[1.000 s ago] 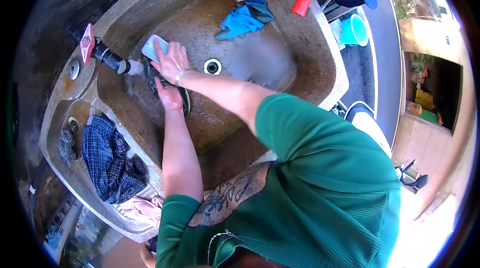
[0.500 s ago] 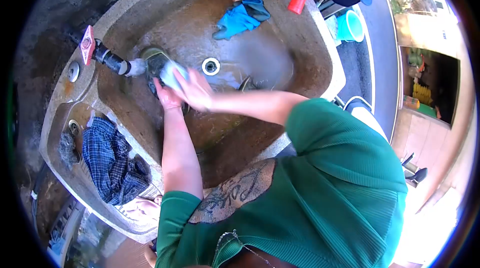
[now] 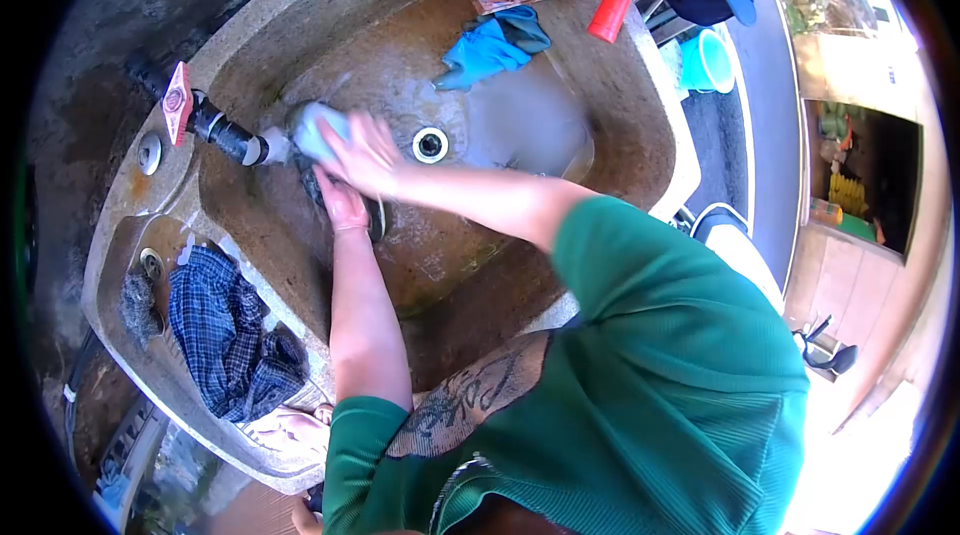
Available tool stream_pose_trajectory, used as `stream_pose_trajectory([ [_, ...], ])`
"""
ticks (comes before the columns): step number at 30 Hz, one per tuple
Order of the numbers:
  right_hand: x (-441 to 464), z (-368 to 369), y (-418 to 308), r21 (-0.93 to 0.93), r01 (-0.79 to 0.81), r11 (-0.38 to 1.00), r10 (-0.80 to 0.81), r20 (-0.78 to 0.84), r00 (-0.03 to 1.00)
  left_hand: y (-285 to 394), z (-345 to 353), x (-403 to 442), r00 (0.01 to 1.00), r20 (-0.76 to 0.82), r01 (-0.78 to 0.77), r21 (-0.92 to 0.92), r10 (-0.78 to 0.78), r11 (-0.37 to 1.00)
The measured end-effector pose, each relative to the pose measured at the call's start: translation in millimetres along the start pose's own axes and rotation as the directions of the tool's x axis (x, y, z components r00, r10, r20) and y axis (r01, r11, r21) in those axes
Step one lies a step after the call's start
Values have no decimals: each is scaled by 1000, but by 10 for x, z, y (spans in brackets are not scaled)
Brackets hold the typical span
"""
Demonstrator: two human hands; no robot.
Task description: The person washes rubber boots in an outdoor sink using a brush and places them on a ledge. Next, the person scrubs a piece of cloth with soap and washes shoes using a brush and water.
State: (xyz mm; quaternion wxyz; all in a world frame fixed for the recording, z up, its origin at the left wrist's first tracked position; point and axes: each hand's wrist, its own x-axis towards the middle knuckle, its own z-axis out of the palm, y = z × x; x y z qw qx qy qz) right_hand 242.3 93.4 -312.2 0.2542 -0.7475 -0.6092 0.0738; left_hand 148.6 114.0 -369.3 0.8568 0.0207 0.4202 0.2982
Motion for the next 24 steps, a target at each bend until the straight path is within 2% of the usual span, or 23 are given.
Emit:
stream_pose_trajectory([
  [1,434,57,-18,-35,-86,996,86,19,996,-60,-55,72,994,76,-83,9,83,996],
  [2,683,122,-52,-58,-87,995,83,-66,994,-20,25,18,996,28,-91,43,90,995],
  [3,699,152,-75,-178,-72,981,67,-29,997,18,83,-49,995,-23,-94,77,96,993],
  [4,627,104,-39,-127,-118,985,120,10,993,54,103,-73,993,-91,-57,156,71,986],
  [5,553,-34,-11,-82,-162,983,166,43,985,89,35,-52,997,-62,-37,166,48,985],
  [6,472,-182,58,-141,-159,977,165,31,986,159,84,-116,997,-52,-48,161,58,986],
  [7,356,-330,131,-201,-156,967,165,26,986,201,112,-207,998,1,-56,396,61,916],
  [8,240,-365,234,-203,-90,975,71,-103,992,216,104,-307,998,43,-64,611,48,789],
  [9,172,-407,277,-173,-30,984,10,-117,993,191,96,-382,975,199,-211,703,98,679],
  [10,130,-407,291,-175,-5,984,-1,-35,999,123,116,-431,983,152,-157,425,101,891],
  [11,119,-385,283,-173,24,985,-17,42,999,84,172,-451,989,110,-107,93,97,990],
  [12,73,-357,219,-195,18,981,-10,45,999,25,115,-386,995,98,14,-35,-11,999],
  [13,-44,-320,118,-218,6,976,5,51,999,-74,34,-288,999,-40,-25,12,26,1000],
  [14,-245,-429,-79,-147,-100,984,118,124,985,-114,1,-298,996,-82,-41,-33,38,999],
  [15,-556,-440,-198,-168,-135,977,150,85,985,-143,21,-284,992,-118,-60,-84,50,995],
  [17,-844,-453,-202,-109,-24,994,49,241,969,-136,-25,-257,995,-53,75,-231,-89,970],
  [18,-639,-392,-105,-216,139,966,-113,129,985,-157,-30,-261,1000,1,-20,-186,20,982],
  [19,-346,-290,-9,-222,192,956,-174,100,980,-156,-39,-253,990,60,-118,-138,127,983],
  [21,248,-117,-6,-245,98,965,-75,100,992,-77,54,-101,986,104,-98,-247,127,964],
  [22,320,-101,-16,-245,116,962,-93,106,990,-23,177,-113,985,65,-140,-227,158,964],
  [23,281,-95,-57,-265,67,962,-44,91,995,-6,250,-206,985,14,-166,-198,172,966],
  [24,149,-99,-160,-281,-14,960,36,71,997,-55,145,-174,991,-51,-128,-209,120,970],
])
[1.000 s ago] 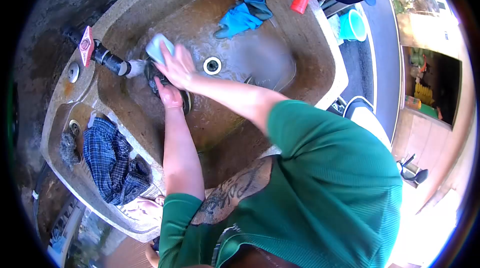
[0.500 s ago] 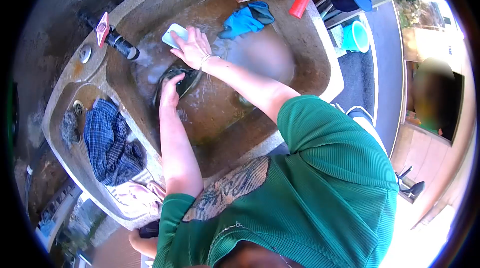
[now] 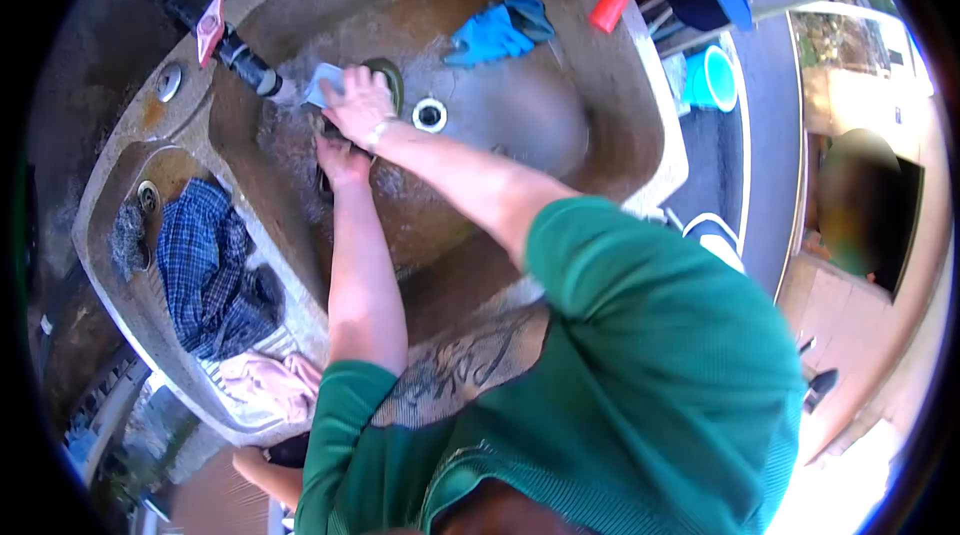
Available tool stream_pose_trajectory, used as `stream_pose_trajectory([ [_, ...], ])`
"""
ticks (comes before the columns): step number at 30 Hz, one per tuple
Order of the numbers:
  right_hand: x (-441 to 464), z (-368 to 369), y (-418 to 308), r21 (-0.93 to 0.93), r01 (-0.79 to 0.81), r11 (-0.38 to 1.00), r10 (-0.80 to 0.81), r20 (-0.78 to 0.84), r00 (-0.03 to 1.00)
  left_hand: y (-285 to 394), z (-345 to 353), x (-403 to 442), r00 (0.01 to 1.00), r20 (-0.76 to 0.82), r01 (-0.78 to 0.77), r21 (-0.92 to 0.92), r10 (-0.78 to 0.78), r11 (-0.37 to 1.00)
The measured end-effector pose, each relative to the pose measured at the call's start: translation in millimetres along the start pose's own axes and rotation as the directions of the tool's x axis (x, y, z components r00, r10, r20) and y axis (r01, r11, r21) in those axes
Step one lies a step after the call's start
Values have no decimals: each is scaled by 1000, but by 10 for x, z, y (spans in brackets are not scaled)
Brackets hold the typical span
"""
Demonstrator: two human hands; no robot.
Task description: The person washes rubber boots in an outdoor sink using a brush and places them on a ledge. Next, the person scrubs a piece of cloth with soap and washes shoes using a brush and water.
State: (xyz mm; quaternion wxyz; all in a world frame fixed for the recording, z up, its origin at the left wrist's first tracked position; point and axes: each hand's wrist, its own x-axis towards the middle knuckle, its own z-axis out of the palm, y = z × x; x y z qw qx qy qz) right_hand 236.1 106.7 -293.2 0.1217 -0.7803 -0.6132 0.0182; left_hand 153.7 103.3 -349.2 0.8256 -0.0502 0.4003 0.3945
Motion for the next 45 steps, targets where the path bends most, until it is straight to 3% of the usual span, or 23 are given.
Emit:
stream_pose_trajectory([
  [2,-618,-230,105,76,54,996,-58,45,997,15,99,4,989,-144,21,-2,-21,1000],
  [3,-805,-261,131,66,45,997,-52,119,991,-32,-36,92,999,-25,19,-52,-20,998],
  [6,-294,-30,197,-8,270,963,-270,-41,962,-68,-83,42,994,108,1,-52,4,999],
  [9,512,211,-67,-118,6,993,-10,-34,999,16,3,61,985,156,-71,-45,77,996],
  [12,-142,-95,36,65,149,987,-144,-76,987,135,-86,-9,996,89,26,61,-31,998],
  [14,-887,-75,161,198,84,977,-94,44,995,65,-183,91,987,160,4,8,-6,1000],
  [15,-1048,-59,175,-24,144,989,-137,191,972,40,-237,121,979,205,-9,-31,15,999],
  [17,-738,-107,73,52,27,998,-39,235,971,12,-224,189,989,144,-29,26,25,999],
  [18,-651,-55,16,53,93,994,-99,138,985,72,-171,222,981,191,-24,-23,28,999],
  [19,-581,-56,54,64,93,994,-104,196,975,86,-143,196,974,227,-9,-77,26,997],
  [23,-274,-539,264,-25,-10,1000,17,284,959,59,-54,122,992,106,-66,-32,69,997],
  [25,18,-510,237,-60,-73,996,86,262,961,29,-67,124,987,143,-68,-62,76,996],
  [27,263,-347,55,-111,-106,988,135,298,945,5,-146,225,973,186,-153,78,137,985],
  [29,230,-56,-36,-179,125,976,-102,129,986,28,-174,263,969,186,-183,93,164,979],
  [30,217,-29,-29,-90,170,981,-166,45,985,83,-109,214,987,131,-98,41,92,994],
  [31,200,-25,15,-82,173,981,-170,45,984,138,-53,146,997,78,-12,-15,13,1000],
  [34,-108,-348,126,28,-98,995,95,114,989,106,-125,165,997,81,23,-59,-18,998],
  [37,-885,-281,-8,-21,102,995,-98,158,983,190,-122,85,984,-39,168,-95,-172,981],
  [38,-744,-267,-11,2,87,996,-86,168,982,146,-246,154,980,52,195,-106,-191,975],
  [39,-495,-198,-44,29,73,997,-77,176,981,52,-328,297,988,153,32,-122,-13,992],
  [40,-196,-48,-62,-52,134,990,-131,72,989,84,-217,223,993,119,-12,-98,24,995],
  [41,130,76,-152,-68,82,994,-71,143,987,112,-88,128,994,86,-54,-74,61,996],
  [45,-306,-60,-179,-54,53,997,-46,120,992,83,-267,86,997,37,72,-70,-70,995],
])
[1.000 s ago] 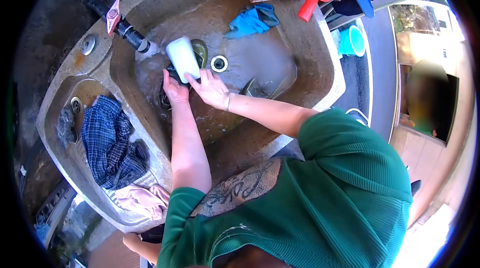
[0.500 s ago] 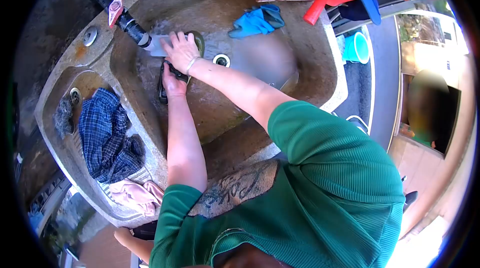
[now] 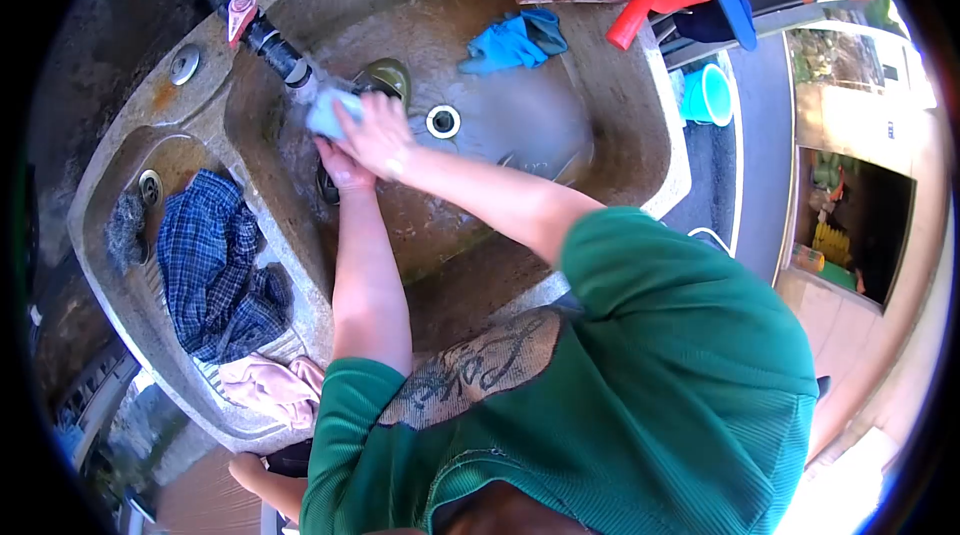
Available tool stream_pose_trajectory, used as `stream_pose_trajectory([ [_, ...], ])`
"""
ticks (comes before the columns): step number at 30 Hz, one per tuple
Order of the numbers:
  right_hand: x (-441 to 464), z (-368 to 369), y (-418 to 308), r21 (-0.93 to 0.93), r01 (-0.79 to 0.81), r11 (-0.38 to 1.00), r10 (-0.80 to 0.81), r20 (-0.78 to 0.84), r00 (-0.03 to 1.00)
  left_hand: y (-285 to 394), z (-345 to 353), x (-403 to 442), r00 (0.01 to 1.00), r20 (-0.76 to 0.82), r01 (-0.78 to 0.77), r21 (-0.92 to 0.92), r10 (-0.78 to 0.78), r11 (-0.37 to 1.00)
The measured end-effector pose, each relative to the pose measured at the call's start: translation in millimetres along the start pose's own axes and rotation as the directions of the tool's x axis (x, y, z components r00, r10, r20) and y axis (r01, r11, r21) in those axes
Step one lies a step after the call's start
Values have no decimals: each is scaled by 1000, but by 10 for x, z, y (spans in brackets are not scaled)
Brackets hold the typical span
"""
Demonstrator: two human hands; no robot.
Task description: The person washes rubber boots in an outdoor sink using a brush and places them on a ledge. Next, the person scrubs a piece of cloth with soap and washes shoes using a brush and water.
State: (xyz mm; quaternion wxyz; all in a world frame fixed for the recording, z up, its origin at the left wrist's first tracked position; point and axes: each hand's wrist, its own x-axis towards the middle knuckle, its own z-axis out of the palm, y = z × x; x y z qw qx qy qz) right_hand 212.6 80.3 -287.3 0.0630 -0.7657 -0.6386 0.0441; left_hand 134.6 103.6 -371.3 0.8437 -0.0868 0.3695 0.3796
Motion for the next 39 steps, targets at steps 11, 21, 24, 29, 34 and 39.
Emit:
stream_pose_trajectory([
  [11,-196,-61,-7,39,77,996,-74,-72,995,-15,-13,47,997,73,-19,-58,23,998],
  [21,2,21,-22,67,74,995,-66,-114,991,-37,40,69,975,213,-66,31,58,997],
  [24,-483,-157,257,-2,74,997,-73,129,989,-10,146,59,999,-31,39,-49,-40,998],
  [29,654,163,353,-118,105,987,-126,-191,973,-13,238,54,981,157,-119,42,111,992],
  [34,-478,47,281,-59,3,998,-8,-77,997,-70,29,113,972,211,-127,104,103,986],
  [39,533,161,297,-133,61,989,-79,-138,987,-72,10,306,956,215,-208,28,198,978],
])
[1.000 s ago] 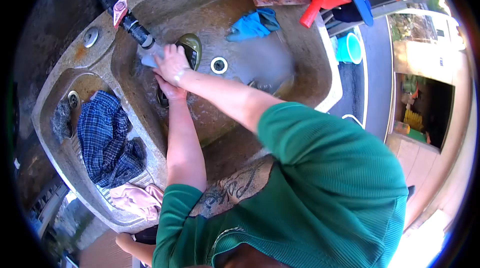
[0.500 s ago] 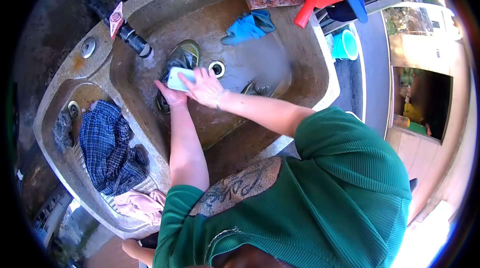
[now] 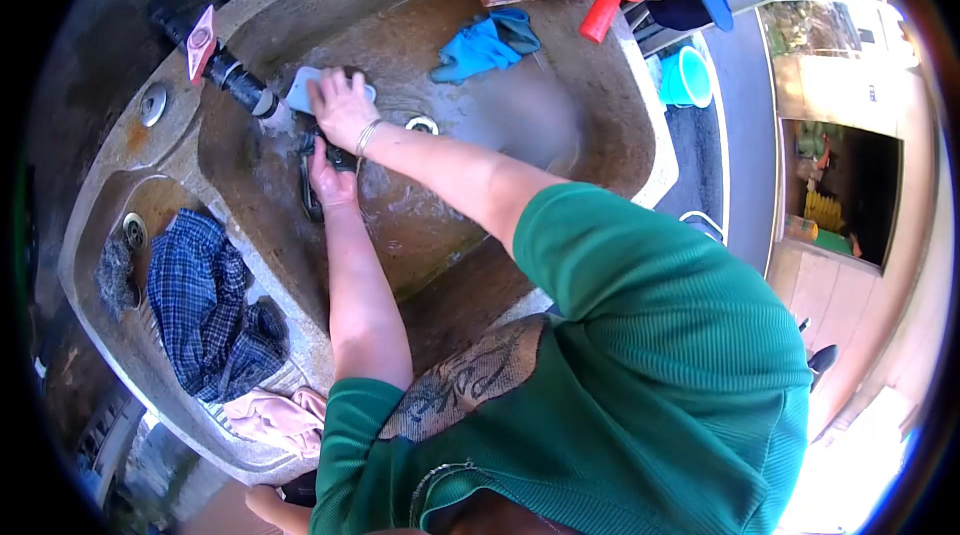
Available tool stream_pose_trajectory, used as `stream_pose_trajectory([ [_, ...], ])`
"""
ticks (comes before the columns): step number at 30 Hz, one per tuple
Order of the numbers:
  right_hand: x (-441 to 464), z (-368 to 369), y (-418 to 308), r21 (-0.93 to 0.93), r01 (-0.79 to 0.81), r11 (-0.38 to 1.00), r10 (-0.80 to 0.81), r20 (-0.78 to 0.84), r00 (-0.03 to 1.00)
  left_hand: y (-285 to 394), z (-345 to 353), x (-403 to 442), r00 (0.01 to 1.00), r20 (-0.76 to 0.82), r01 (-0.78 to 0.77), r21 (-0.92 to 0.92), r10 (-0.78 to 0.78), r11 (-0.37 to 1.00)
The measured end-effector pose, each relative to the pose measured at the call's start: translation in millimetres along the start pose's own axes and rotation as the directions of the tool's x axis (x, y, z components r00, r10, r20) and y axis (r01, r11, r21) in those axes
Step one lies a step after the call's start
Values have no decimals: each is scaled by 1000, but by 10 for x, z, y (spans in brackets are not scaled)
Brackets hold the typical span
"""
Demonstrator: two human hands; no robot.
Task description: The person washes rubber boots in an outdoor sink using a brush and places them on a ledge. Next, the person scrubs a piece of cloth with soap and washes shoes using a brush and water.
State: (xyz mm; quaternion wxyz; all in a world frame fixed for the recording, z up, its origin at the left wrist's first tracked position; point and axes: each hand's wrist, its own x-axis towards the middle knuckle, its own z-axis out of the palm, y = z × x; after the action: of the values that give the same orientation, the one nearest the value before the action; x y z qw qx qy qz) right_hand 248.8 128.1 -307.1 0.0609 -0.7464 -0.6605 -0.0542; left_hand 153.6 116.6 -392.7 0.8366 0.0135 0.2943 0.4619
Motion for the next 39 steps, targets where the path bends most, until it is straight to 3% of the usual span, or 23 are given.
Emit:
stream_pose_trajectory([
  [1,18,69,23,-8,14,1000,-15,-80,997,20,7,23,998,-13,61,-41,-61,997],
  [3,-454,-134,66,17,2,1000,-1,-37,999,-47,-122,86,993,-100,63,-32,-66,997],
  [5,-941,-340,59,219,-22,975,27,-19,999,-43,-42,49,989,-142,47,0,-47,999],
  [9,-193,-48,0,88,-9,996,0,101,995,-2,-86,96,993,-67,96,-69,-100,993],
  [11,-18,78,-69,65,15,998,-8,-111,994,61,135,9,995,-38,87,-135,-93,987],
  [13,-431,-115,-33,142,-33,989,42,-64,997,5,-21,59,990,-28,138,-101,-142,985],
  [15,-878,-298,109,278,-5,960,-9,49,999,-66,-161,184,986,-129,100,-47,-105,994],
  [17,-824,-272,114,211,58,976,-62,13,998,-73,-182,164,982,-119,137,-96,-148,986],
  [18,-736,-269,109,143,116,983,-114,-22,993,-47,-115,118,991,-93,92,-61,-98,994],
  [19,-402,-157,73,215,74,974,-67,-41,997,-35,-37,85,997,-67,44,-29,-46,999],
  [20,-25,-105,33,118,69,991,-71,17,997,-2,62,49,997,-68,44,-36,-47,998],
  [22,209,-10,-36,112,74,991,-66,-70,995,43,186,41,997,-57,44,-21,-46,999],
  [25,-431,-186,40,174,92,980,-73,-117,990,0,169,-14,988,-152,51,86,-38,995],
  [27,-812,-236,107,206,59,977,-54,-31,998,-28,135,24,967,-248,76,87,-52,993],
  [29,-537,-152,158,148,143,979,-135,-61,989,-36,42,56,993,-117,20,52,-14,998],
  [30,-252,-4,123,80,133,988,-127,-76,989,-40,92,33,994,-111,11,49,-6,999],
  [31,72,-17,71,128,116,985,-108,-68,992,-5,169,3,995,-104,3,52,2,999],
  [33,372,52,-78,-8,69,998,-69,-92,993,15,276,46,992,-124,-9,73,18,997],
  [35,72,-115,32,112,-8,994,4,40,999,-34,150,11,983,-180,-6,86,22,996],
  [36,-261,-127,176,78,130,988,-118,-139,983,-36,103,-1,984,-176,0,91,16,996],
  [37,-486,-174,262,70,143,987,-132,-141,981,-39,127,39,986,-165,-8,83,21,996],
  [39,-766,-304,292,139,83,987,-87,28,996,-26,129,67,991,-135,4,33,1,999],
])
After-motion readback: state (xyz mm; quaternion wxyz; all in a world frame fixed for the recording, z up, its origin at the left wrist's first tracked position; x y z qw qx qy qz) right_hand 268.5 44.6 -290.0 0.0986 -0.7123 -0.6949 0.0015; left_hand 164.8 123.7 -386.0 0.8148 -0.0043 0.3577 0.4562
